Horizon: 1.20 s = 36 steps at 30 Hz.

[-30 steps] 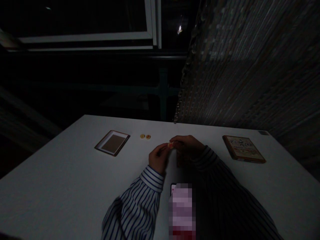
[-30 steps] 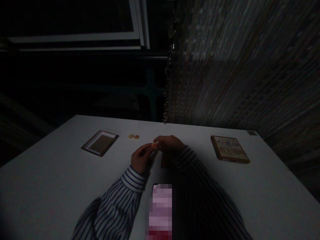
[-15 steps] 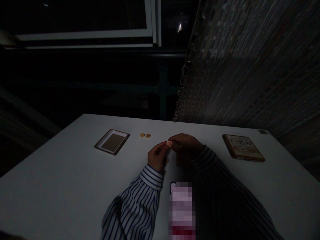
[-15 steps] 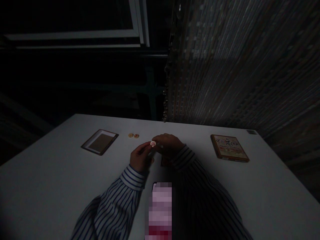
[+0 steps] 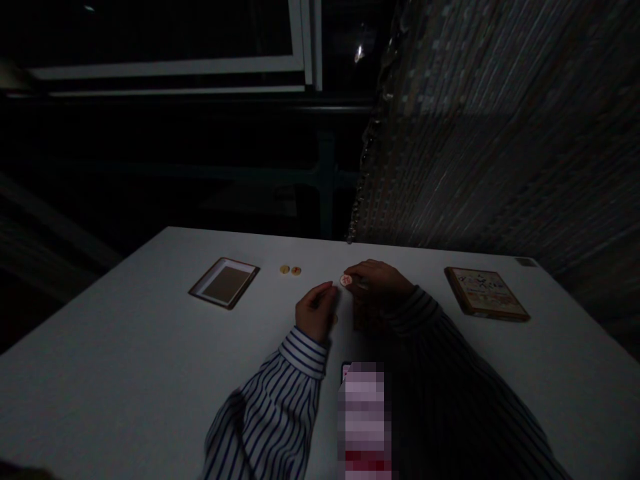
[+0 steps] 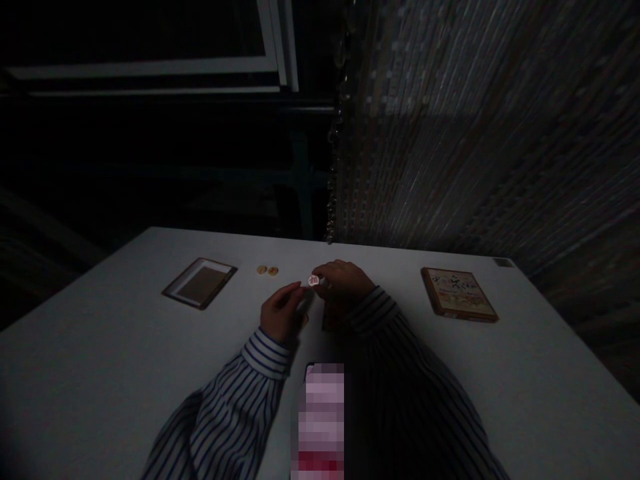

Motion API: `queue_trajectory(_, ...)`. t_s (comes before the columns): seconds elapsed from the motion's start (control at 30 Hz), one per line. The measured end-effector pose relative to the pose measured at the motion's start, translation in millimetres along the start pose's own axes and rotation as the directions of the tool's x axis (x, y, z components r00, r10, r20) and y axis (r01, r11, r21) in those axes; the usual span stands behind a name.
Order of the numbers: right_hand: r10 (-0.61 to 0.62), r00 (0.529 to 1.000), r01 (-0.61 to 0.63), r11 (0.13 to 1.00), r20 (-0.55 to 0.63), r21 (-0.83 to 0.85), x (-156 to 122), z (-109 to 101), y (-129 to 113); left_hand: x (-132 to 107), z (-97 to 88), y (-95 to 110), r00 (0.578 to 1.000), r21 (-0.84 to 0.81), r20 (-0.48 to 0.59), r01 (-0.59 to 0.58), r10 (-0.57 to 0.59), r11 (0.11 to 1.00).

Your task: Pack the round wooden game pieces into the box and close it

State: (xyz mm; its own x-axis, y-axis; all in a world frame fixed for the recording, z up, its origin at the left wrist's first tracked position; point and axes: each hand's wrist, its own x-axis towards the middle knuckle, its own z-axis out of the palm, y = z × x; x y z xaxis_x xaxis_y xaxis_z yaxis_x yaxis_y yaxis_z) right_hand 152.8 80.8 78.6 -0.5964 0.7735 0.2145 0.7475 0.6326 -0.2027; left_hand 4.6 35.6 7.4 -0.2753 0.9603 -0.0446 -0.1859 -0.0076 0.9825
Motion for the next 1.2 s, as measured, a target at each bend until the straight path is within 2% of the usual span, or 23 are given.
queue_trajectory(0.23, 0.099, 0.995, -0.099, 0.995, -0.019, -0.011, -3.5, -8.6, 3.0, 2.2, -3.6, -6.2, 0.983, 0.193, -0.046, -0.166, 0.178, 0.967)
queue_trajectory(0.6, 0.159, 0.986, -0.161, 0.986, -0.052, -0.041, -8.2, -12.8, 19.2, 8.2, -7.1, -15.7, 0.980, 0.249, -0.039, -0.180, 0.195, 0.952)
queue_trajectory(0.83, 0.232, 0.971, -0.224, 0.967, 0.053, -0.119, -7.4, -11.3, 20.6, 10.2, -8.2, -23.6, 0.979, 0.248, -0.033, -0.185, 0.199, 0.951)
queue_trajectory(1.03, 0.240, 0.962, -0.210, 0.955, 0.130, -0.212, -5.7, -0.1, 25.6, 8.3, -7.5, -18.4, 0.983, 0.241, -0.040, -0.163, 0.178, 0.957)
queue_trajectory(1.2, 0.224, 0.949, -0.172, 0.958, 0.223, -0.228, -4.0, 6.6, 30.5, 5.6, -5.8, -13.4, 0.989, 0.239, -0.041, -0.128, 0.142, 0.963)
